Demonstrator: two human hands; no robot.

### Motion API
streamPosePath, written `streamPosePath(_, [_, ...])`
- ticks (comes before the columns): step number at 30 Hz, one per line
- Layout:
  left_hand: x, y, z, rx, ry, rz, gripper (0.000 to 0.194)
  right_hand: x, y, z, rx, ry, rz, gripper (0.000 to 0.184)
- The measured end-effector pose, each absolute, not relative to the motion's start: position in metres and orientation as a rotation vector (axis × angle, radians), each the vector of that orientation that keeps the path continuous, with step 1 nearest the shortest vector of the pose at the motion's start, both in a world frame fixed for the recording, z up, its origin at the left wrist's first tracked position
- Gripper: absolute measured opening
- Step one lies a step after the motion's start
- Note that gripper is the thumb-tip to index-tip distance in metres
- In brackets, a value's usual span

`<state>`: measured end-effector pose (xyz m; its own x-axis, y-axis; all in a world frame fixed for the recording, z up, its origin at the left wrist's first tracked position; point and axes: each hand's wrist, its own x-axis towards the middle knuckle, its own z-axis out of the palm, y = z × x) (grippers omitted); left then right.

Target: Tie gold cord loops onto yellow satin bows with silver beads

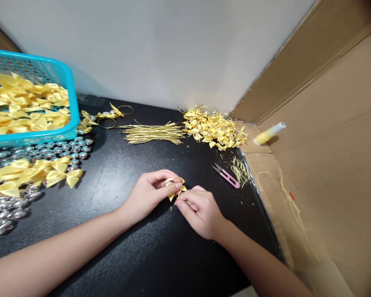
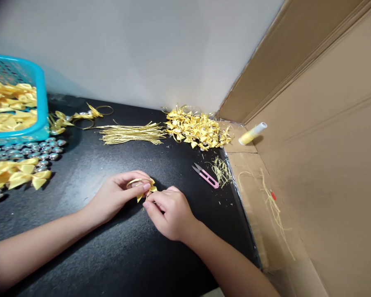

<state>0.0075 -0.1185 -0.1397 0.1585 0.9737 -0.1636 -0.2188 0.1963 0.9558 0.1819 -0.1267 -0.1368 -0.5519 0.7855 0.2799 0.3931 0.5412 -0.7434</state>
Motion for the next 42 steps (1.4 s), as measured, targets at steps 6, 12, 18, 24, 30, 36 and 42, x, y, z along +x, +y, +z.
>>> streamPosePath(6, [0.008, -0.118, -0.136, 0.861, 1.080, 1.027, 0.017, 0.183, -0.127, -0.136, -0.909, -2.194, 0.852, 0.022])
streamPosePath(12, [0.008, -0.118, -0.139, 0.820, 1.093, 1.048, 0.017, 0.183, -0.128, -0.135, -0.827, -2.257, 0.851, 0.022])
streamPosePath(18, [0.005, -0.121, -0.142, 0.946, 1.020, 1.030, 0.013, 0.184, -0.126, -0.132, -0.867, -2.231, 0.788, 0.023])
streamPosePath(24, [0.006, -0.120, -0.140, 1.171, 1.029, 1.051, 0.010, 0.183, -0.127, -0.130, -0.895, -2.243, 0.807, 0.023])
streamPosePath(30, [0.008, -0.118, -0.137, 1.030, 0.985, 1.091, 0.020, 0.183, -0.128, -0.132, -0.841, -2.265, 0.792, 0.024])
streamPosePath(36, [0.010, -0.118, -0.135, 0.938, 1.033, 1.094, 0.024, 0.184, -0.128, -0.135, -0.757, -2.293, 0.806, 0.023])
streamPosePath(42, [0.007, -0.118, -0.141, 0.911, 0.990, 1.110, 0.022, 0.198, -0.118, -0.115, -0.763, -2.173, 0.971, 0.022])
